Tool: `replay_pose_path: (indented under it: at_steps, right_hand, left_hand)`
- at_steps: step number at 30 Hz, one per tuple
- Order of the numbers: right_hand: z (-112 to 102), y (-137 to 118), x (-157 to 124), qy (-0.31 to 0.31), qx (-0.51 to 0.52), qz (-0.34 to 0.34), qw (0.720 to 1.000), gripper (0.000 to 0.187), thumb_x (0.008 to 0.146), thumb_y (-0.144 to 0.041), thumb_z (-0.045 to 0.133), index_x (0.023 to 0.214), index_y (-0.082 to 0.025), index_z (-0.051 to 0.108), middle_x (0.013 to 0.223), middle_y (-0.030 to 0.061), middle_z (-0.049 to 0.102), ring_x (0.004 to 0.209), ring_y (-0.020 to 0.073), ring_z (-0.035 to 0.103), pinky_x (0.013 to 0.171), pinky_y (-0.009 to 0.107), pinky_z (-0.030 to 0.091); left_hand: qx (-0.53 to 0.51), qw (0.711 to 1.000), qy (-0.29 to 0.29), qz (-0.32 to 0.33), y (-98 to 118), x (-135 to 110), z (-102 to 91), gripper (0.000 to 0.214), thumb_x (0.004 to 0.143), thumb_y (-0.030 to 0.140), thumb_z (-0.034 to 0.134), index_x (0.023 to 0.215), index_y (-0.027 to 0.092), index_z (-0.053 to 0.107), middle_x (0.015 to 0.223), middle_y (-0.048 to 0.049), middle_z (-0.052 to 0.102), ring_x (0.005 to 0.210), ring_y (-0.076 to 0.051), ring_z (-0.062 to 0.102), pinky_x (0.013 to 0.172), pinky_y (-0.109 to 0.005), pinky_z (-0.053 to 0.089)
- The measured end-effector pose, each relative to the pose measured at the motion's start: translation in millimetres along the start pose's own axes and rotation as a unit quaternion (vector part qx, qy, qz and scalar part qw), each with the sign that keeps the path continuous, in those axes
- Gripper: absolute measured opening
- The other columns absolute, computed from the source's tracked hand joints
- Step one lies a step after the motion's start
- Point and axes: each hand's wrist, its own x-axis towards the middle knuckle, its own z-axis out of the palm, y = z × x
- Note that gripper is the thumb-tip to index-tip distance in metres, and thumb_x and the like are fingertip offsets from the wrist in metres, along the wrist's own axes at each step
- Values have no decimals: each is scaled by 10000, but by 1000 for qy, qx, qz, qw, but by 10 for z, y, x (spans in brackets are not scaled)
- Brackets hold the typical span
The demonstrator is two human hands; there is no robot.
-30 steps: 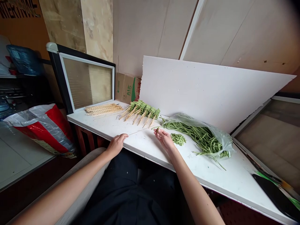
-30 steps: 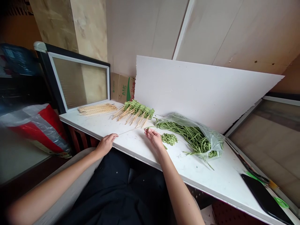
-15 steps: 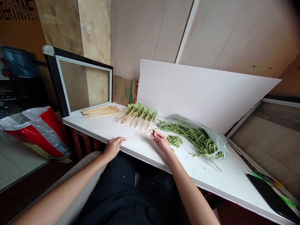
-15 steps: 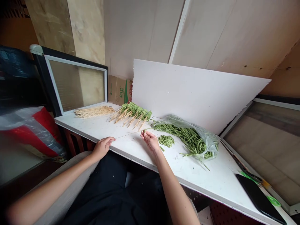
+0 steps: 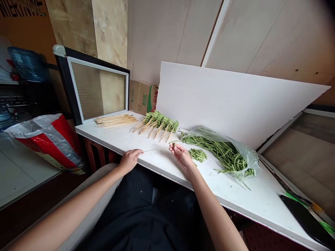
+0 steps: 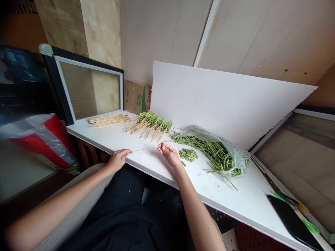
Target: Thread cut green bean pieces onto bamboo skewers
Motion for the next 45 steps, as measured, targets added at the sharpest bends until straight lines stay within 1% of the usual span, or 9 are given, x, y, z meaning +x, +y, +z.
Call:
replay_pose_path:
  at_steps: [3,5,10,16,22,26,31,38,45]
  right_hand:
    - [20,-20,-13,0,-2,4,1000,353,707,-389,969,971,-221,805,1058,45,755,917,182,688,859,295,577]
    - [27,-25,-19,3,-5,2,1000,367,698,-394,973,972,-219,804,1070,50,755,933,189,693,857,298,576]
    - [20,-5,-32,10,-18,-1,1000,372,687,-412,972,960,-222,804,1090,61,758,951,210,695,835,313,586]
    - [28,-16,-51,2,-30,-3,1000,358,695,-432,967,945,-224,817,1051,62,768,936,211,694,840,326,585]
    - [40,-34,-62,-2,-18,10,1000,360,715,-417,963,970,-205,821,1042,63,771,928,185,694,859,291,571]
    - [36,-23,-68,-2,-12,7,1000,352,717,-402,967,966,-202,820,1049,68,773,921,181,697,863,289,565]
    - [32,-16,-71,-9,-13,2,1000,355,732,-411,956,981,-193,827,1031,64,767,926,168,691,860,258,559]
    - [50,-33,-78,-4,-22,1,1000,363,712,-427,964,966,-207,824,999,60,776,920,188,697,840,287,575]
    - [55,-26,-84,7,-35,-14,999,344,705,-444,964,932,-224,829,981,53,776,909,199,691,872,322,563]
  left_hand:
    - [5,1000,0,4,25,11,-13,347,910,64,473,1047,206,758,992,-52,803,892,-195,731,818,-295,556]
    - [4,1000,-1,2,41,15,-26,347,910,64,473,1044,205,760,974,-51,802,882,-197,731,819,-298,560]
    - [-17,1000,-10,-8,62,-3,-61,373,879,29,473,1043,196,763,904,-42,776,770,-166,698,746,-263,538]
    - [-15,1000,-12,-24,79,-27,-81,362,908,35,467,1053,186,763,820,-28,722,702,-148,647,708,-250,500]
    - [-19,1000,-8,-22,72,-33,-77,381,886,15,463,1058,178,761,834,-37,725,749,-158,671,717,-254,506]
    - [-16,1000,-10,-23,47,-49,-76,431,850,-14,455,1078,186,761,834,-29,720,746,-156,670,722,-254,510]
    - [-11,1000,-12,-17,37,-62,-82,475,819,-34,443,1089,192,762,831,-26,718,760,-159,678,735,-255,520]
    - [-4,1000,-14,-15,88,-52,-106,469,820,-24,454,1087,197,770,822,-27,727,747,-157,678,731,-251,525]
    - [6,1000,-11,-20,85,-57,-113,422,854,-4,472,1075,192,772,851,-37,744,762,-166,691,734,-262,524]
